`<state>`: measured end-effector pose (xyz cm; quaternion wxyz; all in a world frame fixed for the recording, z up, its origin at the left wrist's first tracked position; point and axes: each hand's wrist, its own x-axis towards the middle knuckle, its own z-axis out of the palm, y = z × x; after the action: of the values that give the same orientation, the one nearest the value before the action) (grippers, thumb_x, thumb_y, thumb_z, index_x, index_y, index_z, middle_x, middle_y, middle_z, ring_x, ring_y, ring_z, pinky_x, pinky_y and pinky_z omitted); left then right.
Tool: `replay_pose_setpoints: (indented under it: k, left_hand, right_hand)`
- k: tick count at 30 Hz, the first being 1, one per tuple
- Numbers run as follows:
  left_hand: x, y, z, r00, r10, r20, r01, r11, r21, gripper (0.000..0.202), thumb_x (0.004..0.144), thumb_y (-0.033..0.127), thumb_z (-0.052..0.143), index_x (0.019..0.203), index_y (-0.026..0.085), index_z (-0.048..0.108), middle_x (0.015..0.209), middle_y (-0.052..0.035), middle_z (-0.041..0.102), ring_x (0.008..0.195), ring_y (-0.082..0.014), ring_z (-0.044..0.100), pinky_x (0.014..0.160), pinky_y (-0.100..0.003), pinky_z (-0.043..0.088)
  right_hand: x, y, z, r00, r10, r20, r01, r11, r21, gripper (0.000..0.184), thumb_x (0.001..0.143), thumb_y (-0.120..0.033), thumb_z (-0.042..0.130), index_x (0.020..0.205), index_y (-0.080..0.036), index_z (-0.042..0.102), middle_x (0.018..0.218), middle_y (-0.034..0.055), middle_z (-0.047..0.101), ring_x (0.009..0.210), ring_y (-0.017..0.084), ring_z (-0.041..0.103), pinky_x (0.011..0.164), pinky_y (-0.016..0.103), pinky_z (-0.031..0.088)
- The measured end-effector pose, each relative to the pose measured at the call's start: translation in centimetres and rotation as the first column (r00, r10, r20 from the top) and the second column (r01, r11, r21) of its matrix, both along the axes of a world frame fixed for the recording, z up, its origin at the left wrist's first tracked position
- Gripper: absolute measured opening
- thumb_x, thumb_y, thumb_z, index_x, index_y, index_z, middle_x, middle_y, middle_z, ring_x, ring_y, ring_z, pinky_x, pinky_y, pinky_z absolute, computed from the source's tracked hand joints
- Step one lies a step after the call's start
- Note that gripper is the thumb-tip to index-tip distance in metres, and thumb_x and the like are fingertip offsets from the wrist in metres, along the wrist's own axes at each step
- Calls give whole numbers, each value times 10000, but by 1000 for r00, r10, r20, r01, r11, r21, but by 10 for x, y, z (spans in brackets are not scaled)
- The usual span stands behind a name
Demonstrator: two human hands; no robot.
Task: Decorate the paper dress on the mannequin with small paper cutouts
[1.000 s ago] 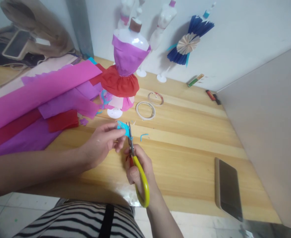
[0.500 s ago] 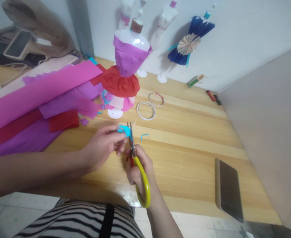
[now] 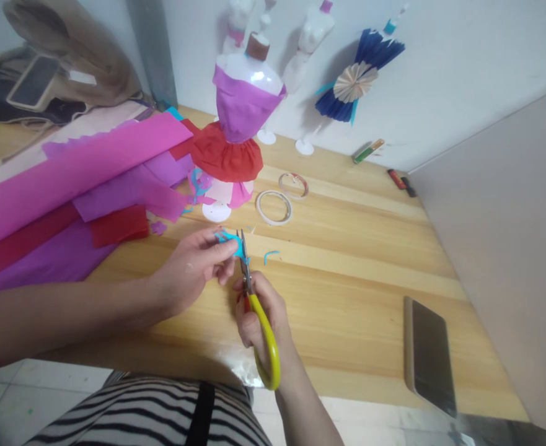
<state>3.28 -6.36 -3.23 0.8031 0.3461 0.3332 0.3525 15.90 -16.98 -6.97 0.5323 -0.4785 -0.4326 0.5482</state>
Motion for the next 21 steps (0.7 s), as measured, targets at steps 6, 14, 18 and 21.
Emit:
replay_pose_setpoints:
  k: [6, 14, 18, 21]
  left_hand:
    - [1, -1, -3, 999, -5, 44, 5, 1000, 1, 229, 786, 291, 704, 674, 167, 547, 544, 34, 534, 467, -76, 468, 488, -222, 374]
    - [0, 0, -3, 999, -17, 36, 18, 1000, -21, 250, 770, 326, 719, 687, 167, 545, 551, 31, 547, 477, -84, 492, 480, -220, 379]
    - [0, 0, -3, 999, -39, 26, 39, 999, 11, 230, 773, 282, 694, 651, 170, 534, 530, 39, 533, 466, -75, 477, 499, -225, 386]
    - [1, 0, -3, 999, -32, 43, 32, 999, 3, 217, 773, 277, 687, 653, 171, 540, 533, 42, 521, 476, -74, 465, 495, -220, 373]
  right_hand:
    - [1, 1, -4, 1000, -1, -5, 1, 999, 38, 508, 902, -719, 607, 1021, -225, 590, 525, -116, 382, 384, 43, 205, 357, 189, 176]
    - [3, 0, -4, 1000, -10, 18, 10, 1000, 3, 557, 872, -750, 617, 1008, -211, 590, 521, -110, 391, 387, 45, 223, 353, 184, 195]
    - [3, -1, -5, 1000, -9, 28, 9, 1000, -9, 551, 868, -744, 626, 1012, -214, 593, 543, -106, 402, 389, 41, 232, 348, 174, 213]
    - [3, -1, -6, 1000, -13, 22, 13, 1000, -6, 546, 869, -743, 627, 1012, -217, 592, 555, -105, 398, 391, 40, 228, 341, 173, 209]
